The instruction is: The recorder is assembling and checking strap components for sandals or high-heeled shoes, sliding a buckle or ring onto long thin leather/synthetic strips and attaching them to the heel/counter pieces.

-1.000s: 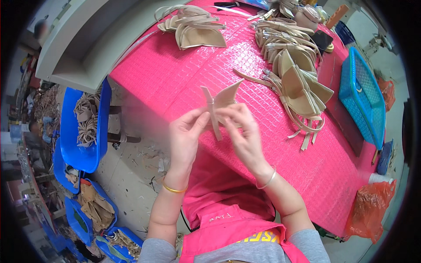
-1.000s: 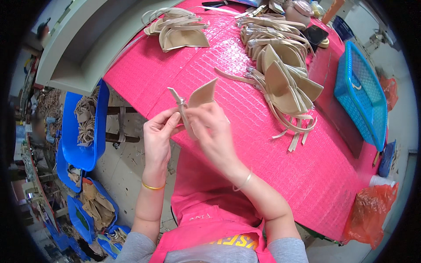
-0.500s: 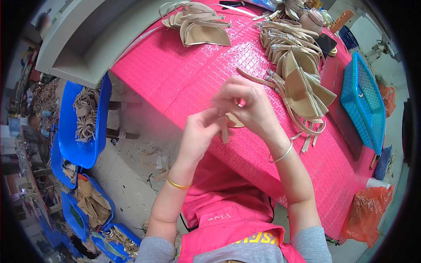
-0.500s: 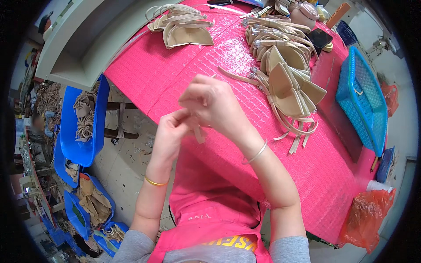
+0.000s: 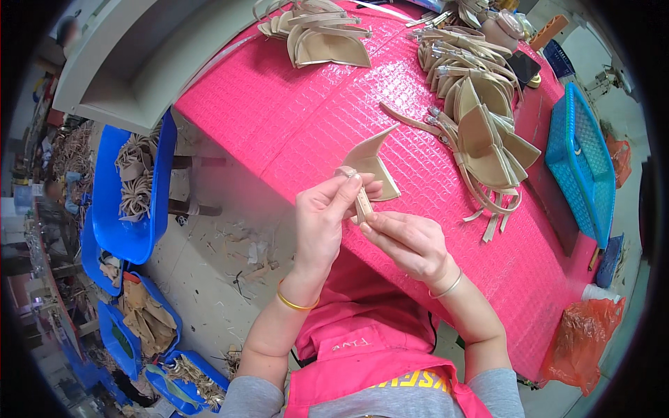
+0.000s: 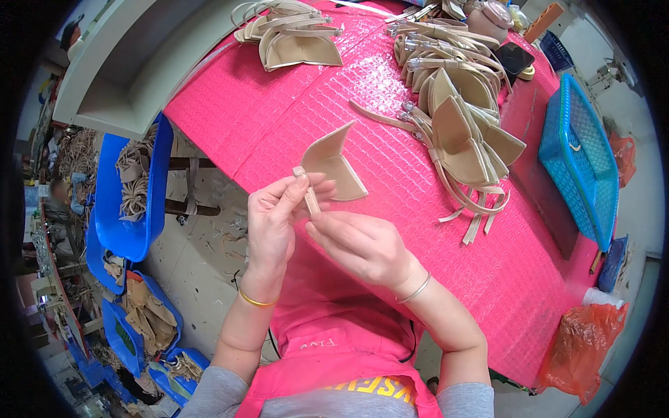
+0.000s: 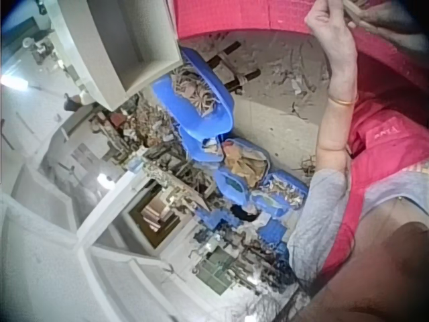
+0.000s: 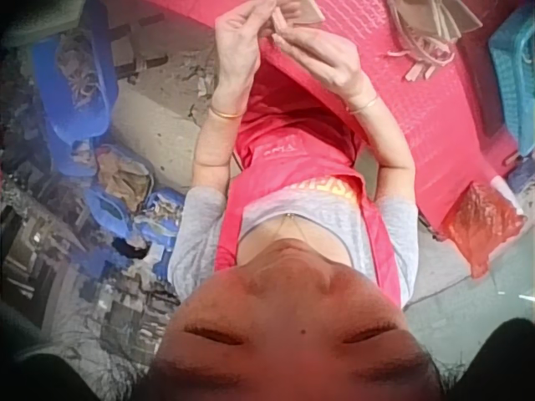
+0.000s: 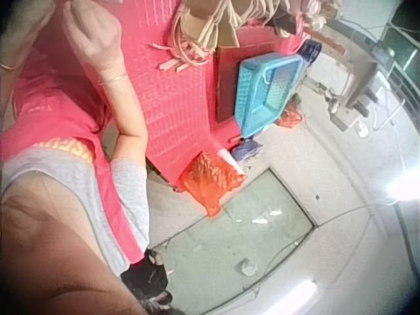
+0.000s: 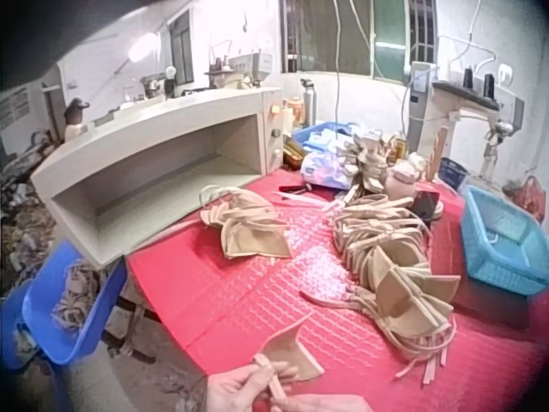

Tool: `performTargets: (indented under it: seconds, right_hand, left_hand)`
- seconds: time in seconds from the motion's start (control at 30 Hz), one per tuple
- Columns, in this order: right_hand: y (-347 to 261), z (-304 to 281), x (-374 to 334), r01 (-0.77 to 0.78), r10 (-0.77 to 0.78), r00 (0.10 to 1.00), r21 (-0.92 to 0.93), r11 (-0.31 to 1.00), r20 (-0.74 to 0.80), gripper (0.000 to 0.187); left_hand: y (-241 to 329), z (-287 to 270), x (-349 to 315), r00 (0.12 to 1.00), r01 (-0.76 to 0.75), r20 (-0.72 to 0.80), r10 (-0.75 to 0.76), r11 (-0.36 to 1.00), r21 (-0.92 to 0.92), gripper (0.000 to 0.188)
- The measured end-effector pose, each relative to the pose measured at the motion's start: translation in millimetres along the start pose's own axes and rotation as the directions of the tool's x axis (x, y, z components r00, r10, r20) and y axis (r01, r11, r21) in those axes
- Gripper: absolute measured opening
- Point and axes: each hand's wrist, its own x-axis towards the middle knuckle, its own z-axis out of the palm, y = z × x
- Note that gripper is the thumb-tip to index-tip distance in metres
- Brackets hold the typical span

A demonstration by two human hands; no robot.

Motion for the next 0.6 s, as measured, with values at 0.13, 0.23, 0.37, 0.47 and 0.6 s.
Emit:
performTargets:
  seconds: [0.13, 0.23, 0.37, 0.47, 0.6]
  right_hand:
    - [-4, -3, -1, -0.019, 0.019, 0.999, 0.014, 1.000, 0.036, 0.021]
    - [-6, -4, -1, 0.011, -0.011, 0.999, 0.009, 1.000, 0.032, 0.021]
    - [-10, -5, 5, -0.009, 0.007, 0.999, 0.040, 0.999, 0.054, 0.021]
    - [-13, -2, 18, -0.308, 0.329, 0.938, 0.174, 0.935, -0.106, 0.022]
    - [-4, 0, 22, -0.349, 0.361, 0.931, 0.156, 0.924, -0.053, 0.025]
  left_hand:
    - [-1, -2, -1, 1.000, 0.012, 0.021, -0.012, 1.000, -0.013, 0.025]
    - [0, 0, -3, 1.000, 0.025, 0.011, -0.025, 0.999, -0.026, 0.025]
    - [-1, 0, -6, 1.000, 0.018, 0.012, -0.018, 1.000, -0.025, 0.025]
    - [-6, -5, -7, 0.999, -0.004, 0.032, 0.002, 0.998, 0.057, 0.026]
    - [-5, -4, -11, 0.998, -0.032, 0.056, 0.030, 0.999, 0.041, 0.029]
